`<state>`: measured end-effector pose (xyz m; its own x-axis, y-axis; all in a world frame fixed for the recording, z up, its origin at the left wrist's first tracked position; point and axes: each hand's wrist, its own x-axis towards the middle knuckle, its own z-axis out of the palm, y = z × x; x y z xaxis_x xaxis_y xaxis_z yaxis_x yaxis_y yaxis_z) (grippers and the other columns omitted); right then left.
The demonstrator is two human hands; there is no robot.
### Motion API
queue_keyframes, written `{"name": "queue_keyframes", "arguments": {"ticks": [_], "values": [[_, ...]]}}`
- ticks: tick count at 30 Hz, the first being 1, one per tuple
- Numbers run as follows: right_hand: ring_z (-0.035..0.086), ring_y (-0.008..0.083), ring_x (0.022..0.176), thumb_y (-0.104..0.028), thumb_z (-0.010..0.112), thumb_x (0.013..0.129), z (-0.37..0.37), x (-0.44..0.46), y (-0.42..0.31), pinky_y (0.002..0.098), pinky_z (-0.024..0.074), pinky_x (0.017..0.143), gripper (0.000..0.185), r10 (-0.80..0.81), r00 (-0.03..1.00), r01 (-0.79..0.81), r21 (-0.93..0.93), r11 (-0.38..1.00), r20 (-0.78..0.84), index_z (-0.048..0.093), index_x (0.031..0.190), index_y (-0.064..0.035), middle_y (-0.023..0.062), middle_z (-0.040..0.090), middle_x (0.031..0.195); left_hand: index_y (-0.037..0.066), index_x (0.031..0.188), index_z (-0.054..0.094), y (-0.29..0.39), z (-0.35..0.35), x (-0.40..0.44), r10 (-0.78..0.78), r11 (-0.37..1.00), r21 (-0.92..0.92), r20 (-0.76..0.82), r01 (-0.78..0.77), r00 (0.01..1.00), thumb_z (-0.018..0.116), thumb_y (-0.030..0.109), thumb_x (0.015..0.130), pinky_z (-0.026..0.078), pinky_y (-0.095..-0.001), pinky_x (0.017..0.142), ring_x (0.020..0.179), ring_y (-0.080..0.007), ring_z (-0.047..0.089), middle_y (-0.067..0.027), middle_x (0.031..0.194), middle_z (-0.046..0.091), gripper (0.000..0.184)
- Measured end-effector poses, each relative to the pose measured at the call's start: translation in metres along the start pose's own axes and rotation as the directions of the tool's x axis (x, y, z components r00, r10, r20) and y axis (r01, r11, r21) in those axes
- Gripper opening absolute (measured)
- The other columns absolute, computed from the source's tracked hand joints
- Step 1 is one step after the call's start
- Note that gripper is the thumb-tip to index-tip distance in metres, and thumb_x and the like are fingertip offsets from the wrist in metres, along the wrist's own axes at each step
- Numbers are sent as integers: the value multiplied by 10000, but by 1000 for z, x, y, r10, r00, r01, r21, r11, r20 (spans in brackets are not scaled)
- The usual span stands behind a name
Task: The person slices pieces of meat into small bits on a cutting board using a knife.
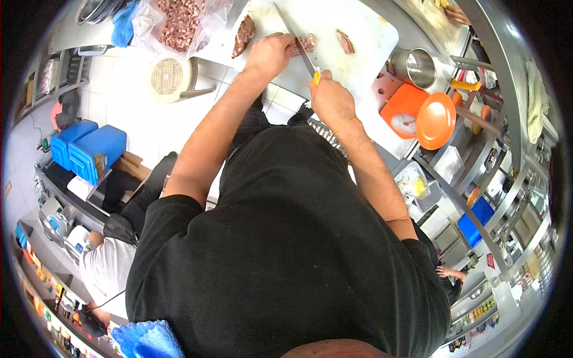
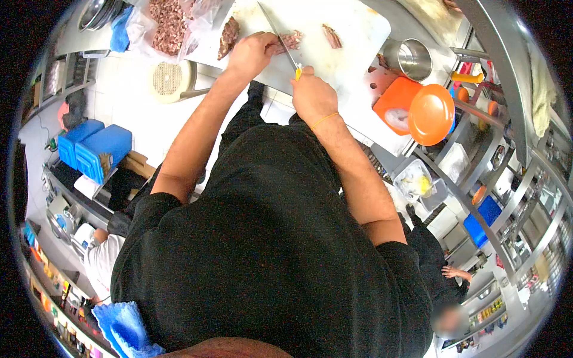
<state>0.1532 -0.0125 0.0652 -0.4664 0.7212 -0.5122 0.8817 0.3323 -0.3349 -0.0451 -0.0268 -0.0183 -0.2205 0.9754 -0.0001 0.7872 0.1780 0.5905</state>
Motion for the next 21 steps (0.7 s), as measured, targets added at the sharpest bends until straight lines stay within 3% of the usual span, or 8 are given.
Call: {"name": "queue_keyframes", "arguments": {"ticks": [11,17,21], "values": [[742,466,902,-316,626,1021,15,49,1,563,578,821,403,-34,996,39,56,998,-79,565,1164,55,273,751,931,135,1043,787,-7,1,6,-40,996,-75,19,42,999,719,179,910,607,-447,824,890,-342,750,-103,960,783,156],[746,464,861,-314,637,1015,-6,13,8,557,590,783,384,-70,996,71,4,997,-53,572,1139,44,266,750,899,139,1037,796,-13,1,7,-3,999,-50,-11,3,1000,774,196,890,608,-424,763,829,-317,759,-101,929,781,159],[749,458,833,-312,635,1019,-1,-3,7,548,596,757,376,-47,998,47,-12,999,-33,565,1112,46,260,748,871,137,1012,783,-16,2,7,-26,998,-61,16,27,1000,767,210,896,603,-452,788,855,-348,749,-114,931,775,138]]}}
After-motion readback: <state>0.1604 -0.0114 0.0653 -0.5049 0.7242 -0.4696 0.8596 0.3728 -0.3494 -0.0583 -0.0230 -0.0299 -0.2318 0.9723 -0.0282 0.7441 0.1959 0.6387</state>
